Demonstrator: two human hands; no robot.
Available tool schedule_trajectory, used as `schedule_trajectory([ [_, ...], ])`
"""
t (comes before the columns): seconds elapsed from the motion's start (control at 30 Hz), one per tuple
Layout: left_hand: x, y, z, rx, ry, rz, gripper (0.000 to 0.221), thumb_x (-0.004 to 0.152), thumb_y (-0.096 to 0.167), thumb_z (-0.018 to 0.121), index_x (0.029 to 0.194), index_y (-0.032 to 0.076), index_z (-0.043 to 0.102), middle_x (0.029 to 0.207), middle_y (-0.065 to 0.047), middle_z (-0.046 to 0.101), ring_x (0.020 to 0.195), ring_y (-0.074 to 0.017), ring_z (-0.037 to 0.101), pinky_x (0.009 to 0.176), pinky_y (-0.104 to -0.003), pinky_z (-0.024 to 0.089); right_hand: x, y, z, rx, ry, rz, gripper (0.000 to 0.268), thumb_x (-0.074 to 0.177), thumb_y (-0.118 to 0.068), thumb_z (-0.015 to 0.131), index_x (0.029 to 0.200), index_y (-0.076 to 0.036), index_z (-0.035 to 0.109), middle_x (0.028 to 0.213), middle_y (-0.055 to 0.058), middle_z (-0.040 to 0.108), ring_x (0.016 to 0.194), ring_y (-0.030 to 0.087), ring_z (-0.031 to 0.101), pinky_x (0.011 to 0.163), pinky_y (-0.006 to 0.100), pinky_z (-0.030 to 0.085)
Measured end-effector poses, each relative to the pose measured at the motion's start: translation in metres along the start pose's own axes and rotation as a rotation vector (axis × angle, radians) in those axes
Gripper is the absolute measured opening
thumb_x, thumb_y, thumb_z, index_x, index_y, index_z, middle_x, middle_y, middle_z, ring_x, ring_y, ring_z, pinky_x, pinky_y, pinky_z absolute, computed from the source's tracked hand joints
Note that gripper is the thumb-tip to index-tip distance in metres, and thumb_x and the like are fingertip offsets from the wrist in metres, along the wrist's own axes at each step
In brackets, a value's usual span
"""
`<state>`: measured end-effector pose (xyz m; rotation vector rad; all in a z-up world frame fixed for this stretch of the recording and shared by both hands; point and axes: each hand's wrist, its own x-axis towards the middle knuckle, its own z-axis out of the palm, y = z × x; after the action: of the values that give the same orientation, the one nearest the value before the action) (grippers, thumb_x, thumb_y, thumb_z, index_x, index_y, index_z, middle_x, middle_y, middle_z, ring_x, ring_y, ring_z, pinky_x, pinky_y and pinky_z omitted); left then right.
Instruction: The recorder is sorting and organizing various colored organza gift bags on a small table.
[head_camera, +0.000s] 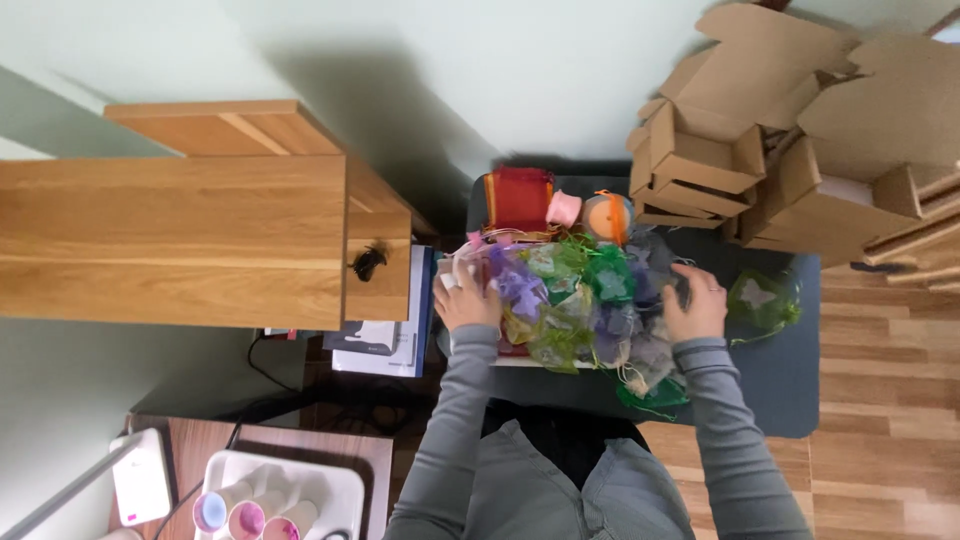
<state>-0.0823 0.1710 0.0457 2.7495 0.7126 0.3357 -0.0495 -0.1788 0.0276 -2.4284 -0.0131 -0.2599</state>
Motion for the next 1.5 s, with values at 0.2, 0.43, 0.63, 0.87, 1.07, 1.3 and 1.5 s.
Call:
schedule_trajectory([
  [0.2,-0.044,0.086,-0.033,-0.338,-0.196,0.419,0.056,0.086,0.032,0.069,0.138,0.013,0.057,0.110,-0.024,0.067,0.095,-0.0452,0.063,0.083,-0.057,0.048,0.000,0.051,-0.033,-0.006,-0.133,0.131,0.046,0.086,-0.027,0.071,0.131,-0.015,0.069,0.128,0.020,0.067,0.118,0.040,0.063,0.104,0.048,0.049],
  [0.43,-0.122,0.157,-0.008,-0.202,-0.776,0.679,0.053,0.089,0.046,0.072,0.134,0.020,0.060,0.098,-0.019,0.071,0.086,-0.0396,0.070,0.077,-0.052,0.057,-0.029,0.082,-0.023,-0.047,-0.400,0.295,0.086,0.073,-0.054,0.079,0.144,-0.012,0.056,0.134,0.026,0.062,0.124,0.042,0.060,0.105,0.048,0.047],
  [0.63,-0.170,0.164,0.036,0.005,-0.842,0.698,0.125,0.053,0.057,0.093,0.151,0.009,0.031,0.123,-0.026,0.059,0.099,-0.0428,0.068,0.074,-0.052,0.057,-0.037,0.069,-0.007,-0.050,-0.409,0.438,0.111,0.064,-0.060,0.084,0.155,-0.017,0.037,0.137,0.031,0.055,0.122,0.047,0.059,0.103,0.048,0.049],
  [0.87,-0.202,0.151,0.087,0.031,-0.529,0.645,0.047,0.095,0.013,0.059,0.142,0.013,0.050,0.129,-0.021,0.058,0.085,-0.0382,0.071,0.056,-0.044,0.059,-0.037,0.083,0.008,-0.030,-0.370,0.394,0.111,0.059,-0.051,0.087,0.152,-0.015,0.038,0.132,0.028,0.059,0.118,0.046,0.062,0.100,0.049,0.051],
  [1.07,-0.196,0.142,0.091,-0.147,-0.544,0.618,0.039,0.094,0.010,0.057,0.133,0.014,0.056,0.112,-0.019,0.064,0.083,-0.0399,0.070,0.065,-0.049,0.057,-0.032,0.100,0.005,0.076,-0.401,0.376,0.095,0.061,-0.042,0.090,0.141,-0.010,0.050,0.128,0.024,0.064,0.113,0.039,0.066,0.096,0.046,0.054],
  [1.3,-0.183,0.126,0.092,-0.416,-0.535,0.499,0.016,0.088,0.015,0.072,0.104,0.016,0.071,0.104,-0.017,0.071,0.086,-0.0423,0.068,0.073,-0.053,0.055,-0.023,0.098,-0.001,0.454,-0.575,0.532,0.063,0.068,-0.025,0.088,0.123,-0.005,0.064,0.108,0.012,0.076,0.097,0.022,0.073,0.084,0.036,0.059],
  [1.5,-0.150,0.120,0.044,-0.630,-0.443,0.473,0.030,0.079,0.010,0.074,0.108,0.017,0.074,0.094,-0.019,0.070,0.085,-0.0412,0.067,0.076,-0.050,0.056,-0.019,0.059,-0.020,0.702,-0.519,0.544,0.049,0.074,-0.014,0.087,0.117,-0.003,0.065,0.100,0.008,0.074,0.085,0.018,0.071,0.071,0.035,0.059],
])
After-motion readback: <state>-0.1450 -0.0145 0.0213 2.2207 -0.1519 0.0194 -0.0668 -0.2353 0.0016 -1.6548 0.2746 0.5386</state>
